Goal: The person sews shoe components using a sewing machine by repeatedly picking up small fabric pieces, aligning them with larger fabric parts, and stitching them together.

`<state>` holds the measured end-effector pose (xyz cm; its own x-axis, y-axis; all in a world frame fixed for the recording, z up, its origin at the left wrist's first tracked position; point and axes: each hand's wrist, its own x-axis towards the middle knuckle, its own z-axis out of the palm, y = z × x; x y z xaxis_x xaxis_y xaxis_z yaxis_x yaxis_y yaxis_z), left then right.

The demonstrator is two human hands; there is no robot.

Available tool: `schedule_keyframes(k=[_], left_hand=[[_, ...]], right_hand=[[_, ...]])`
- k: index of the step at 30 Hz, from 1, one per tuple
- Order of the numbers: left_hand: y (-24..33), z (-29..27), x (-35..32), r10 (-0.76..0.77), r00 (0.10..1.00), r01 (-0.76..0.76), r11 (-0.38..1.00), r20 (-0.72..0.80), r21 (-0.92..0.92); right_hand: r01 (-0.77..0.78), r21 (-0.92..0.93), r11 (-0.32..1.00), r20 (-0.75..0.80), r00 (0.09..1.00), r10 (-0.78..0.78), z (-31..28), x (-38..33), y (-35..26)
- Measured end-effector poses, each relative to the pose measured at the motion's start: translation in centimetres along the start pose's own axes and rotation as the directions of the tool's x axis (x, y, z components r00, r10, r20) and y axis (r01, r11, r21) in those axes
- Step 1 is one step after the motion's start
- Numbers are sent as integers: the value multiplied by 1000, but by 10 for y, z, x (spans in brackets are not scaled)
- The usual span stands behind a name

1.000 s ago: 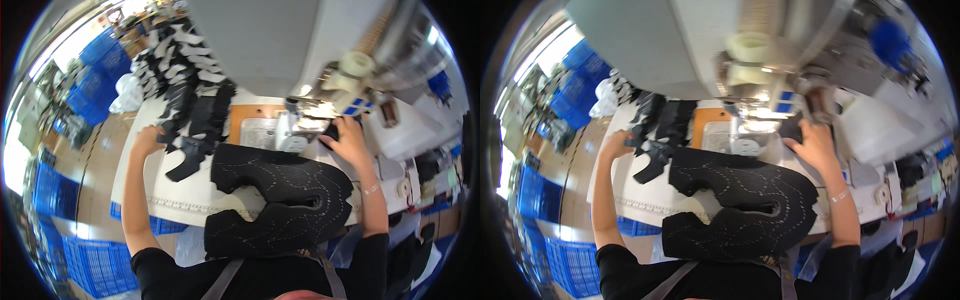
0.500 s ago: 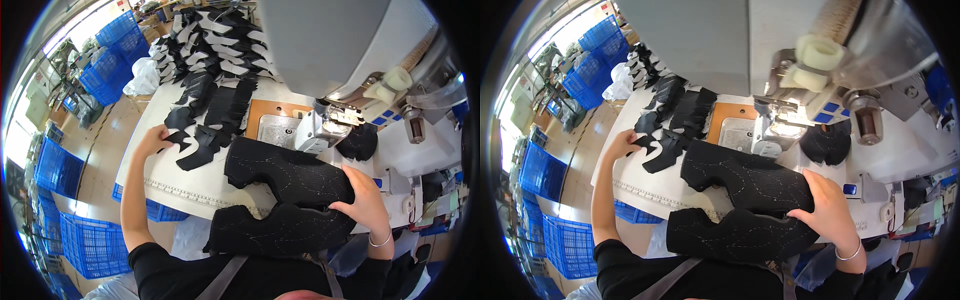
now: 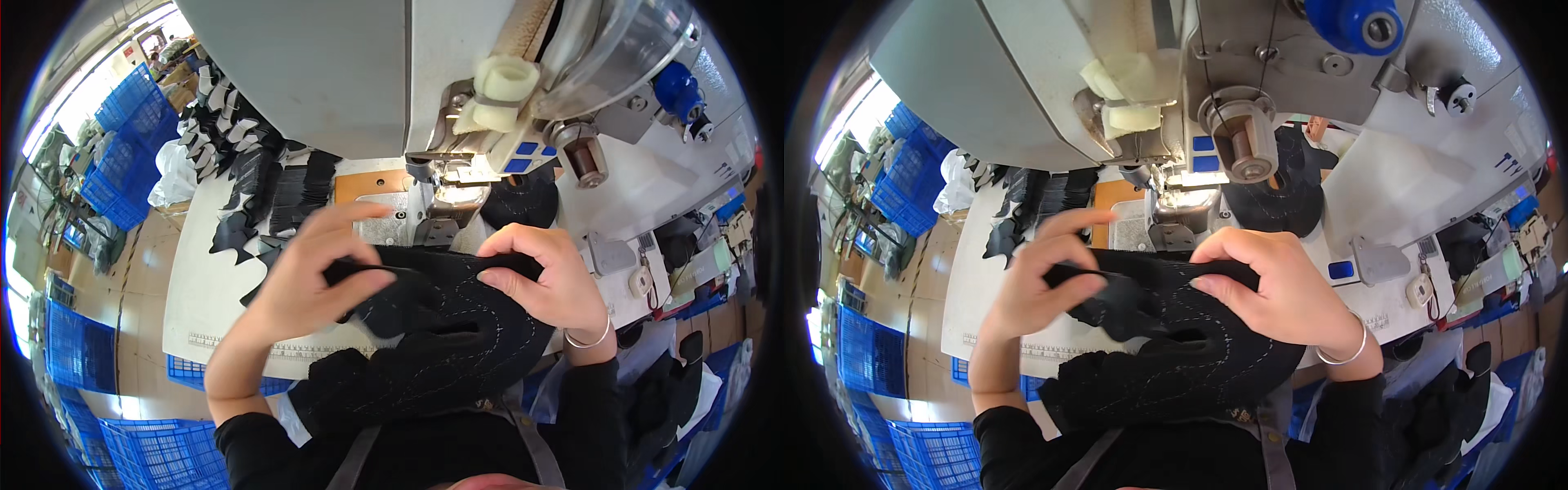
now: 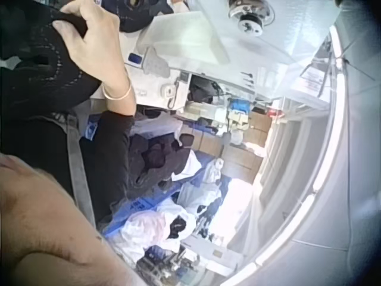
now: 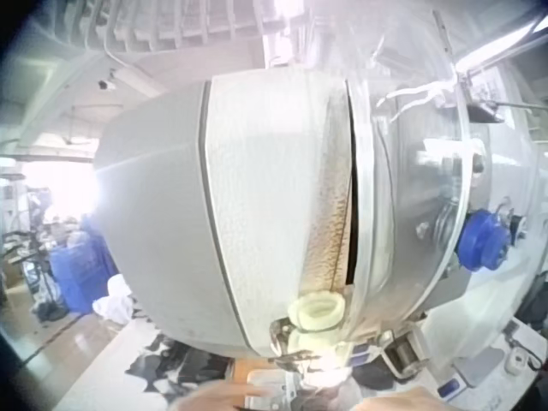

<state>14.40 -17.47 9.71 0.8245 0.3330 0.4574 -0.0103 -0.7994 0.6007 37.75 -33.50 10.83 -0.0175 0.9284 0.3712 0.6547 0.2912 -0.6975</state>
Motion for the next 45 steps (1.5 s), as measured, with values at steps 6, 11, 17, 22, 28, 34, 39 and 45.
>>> schedule_keyframes(k=[6, 11, 17, 22, 28, 34, 39, 45], left_hand=[[1, 32, 24, -28, 986, -8, 976, -162, -219], [-5, 23, 34, 20, 999, -26, 991, -51, -133], [-18, 17, 53, -78, 997, 74, 976, -10, -204], [-26, 8, 63, -154, 988, 158, 965, 32, -210], [-20, 0, 70, -393, 913, 405, 903, 108, -145], [-21, -3, 76, -437, 889, 457, 867, 136, -200], [-29, -5, 80, -122, 990, 120, 992, 66, 27], [-29, -7, 87, -235, 965, 246, 965, 115, -93]], right_hand=[[12, 62, 998, -29, 1000, -10, -1, 7, 5], [23, 76, 997, -68, 998, -18, 2, 15, 22], [-61, 117, 991, -58, 996, 68, -2, 22, 24], [-316, 165, 934, -18, 946, 324, 4, 24, 31], [-264, 370, 891, -39, 954, 299, 8, 28, 42], [-215, 451, 866, -55, 962, 267, 10, 33, 40], [-236, 487, 841, -70, 949, 306, 11, 32, 41], [-142, 603, 785, -118, 957, 265, 14, 34, 40]])
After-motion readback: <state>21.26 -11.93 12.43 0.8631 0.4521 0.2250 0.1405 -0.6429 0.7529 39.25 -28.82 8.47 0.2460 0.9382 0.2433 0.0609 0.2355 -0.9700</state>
